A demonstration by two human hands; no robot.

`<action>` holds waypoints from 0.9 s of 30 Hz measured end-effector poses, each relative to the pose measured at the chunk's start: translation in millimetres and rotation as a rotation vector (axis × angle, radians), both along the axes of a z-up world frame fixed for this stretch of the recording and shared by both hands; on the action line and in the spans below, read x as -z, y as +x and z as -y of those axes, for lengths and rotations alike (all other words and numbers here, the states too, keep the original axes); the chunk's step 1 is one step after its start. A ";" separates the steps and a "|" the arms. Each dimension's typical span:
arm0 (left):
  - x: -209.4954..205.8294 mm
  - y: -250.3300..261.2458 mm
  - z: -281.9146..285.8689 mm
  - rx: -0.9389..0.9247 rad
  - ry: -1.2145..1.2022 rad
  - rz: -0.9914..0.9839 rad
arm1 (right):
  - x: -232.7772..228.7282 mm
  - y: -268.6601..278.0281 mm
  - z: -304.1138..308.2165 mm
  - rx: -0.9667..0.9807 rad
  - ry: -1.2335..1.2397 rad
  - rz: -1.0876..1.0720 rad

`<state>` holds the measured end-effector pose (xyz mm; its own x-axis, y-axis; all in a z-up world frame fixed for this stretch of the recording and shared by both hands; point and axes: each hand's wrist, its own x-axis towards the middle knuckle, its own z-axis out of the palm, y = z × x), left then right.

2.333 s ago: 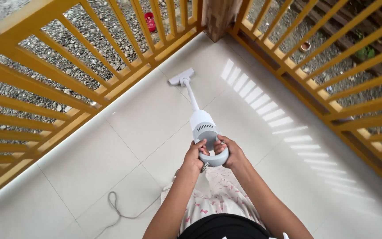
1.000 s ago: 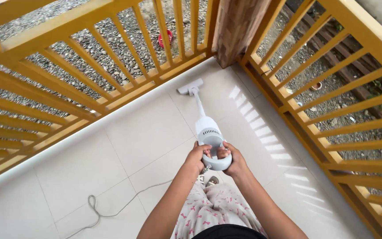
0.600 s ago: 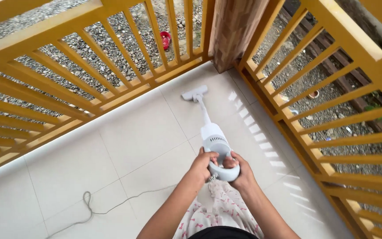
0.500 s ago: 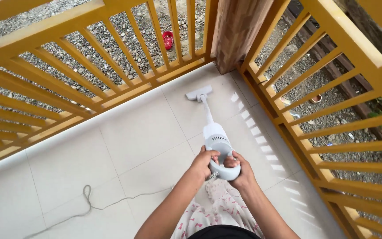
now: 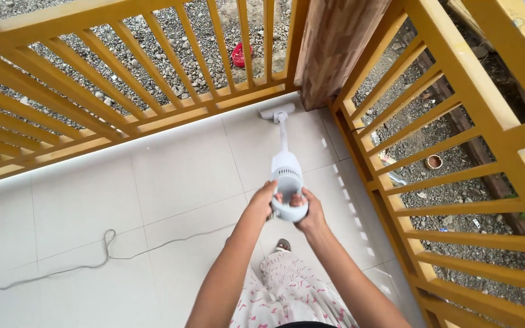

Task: Vacuuming a tiled floor on a balcony using a handheld vacuum cleaner.

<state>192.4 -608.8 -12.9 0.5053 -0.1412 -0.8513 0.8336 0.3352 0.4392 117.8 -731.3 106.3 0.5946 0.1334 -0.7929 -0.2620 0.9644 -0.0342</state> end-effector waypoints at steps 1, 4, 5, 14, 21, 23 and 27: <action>-33.8 -22.6 4.5 -0.006 -0.001 -0.002 | -13.9 -17.5 4.2 -0.006 -0.001 -0.002; -103.1 -83.9 12.0 0.021 0.017 -0.091 | -45.3 -68.5 10.3 -0.022 -0.002 -0.103; -104.0 -98.3 17.0 0.058 0.031 -0.110 | -48.8 -82.4 14.2 -0.029 0.007 -0.147; -46.9 -69.9 46.5 -0.040 0.037 -0.019 | 24.0 -53.0 48.5 -0.138 -0.243 -0.095; -56.6 -133.3 21.8 -0.197 0.002 -0.072 | 22.1 -90.2 35.3 -0.369 -0.386 -0.123; -17.8 -150.7 2.7 -0.297 -0.083 -0.108 | 5.1 -89.2 19.2 -0.446 -0.451 -0.117; -19.2 -166.1 -32.1 -0.404 -0.161 -0.142 | -6.1 -89.2 -11.0 -0.561 -0.543 -0.111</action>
<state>26.3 -576.7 6.3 0.4266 -0.0932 -0.8996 0.6703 0.7004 0.2453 28.6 -720.3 112.4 0.4670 -0.0325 -0.8837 -0.7338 0.5434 -0.4077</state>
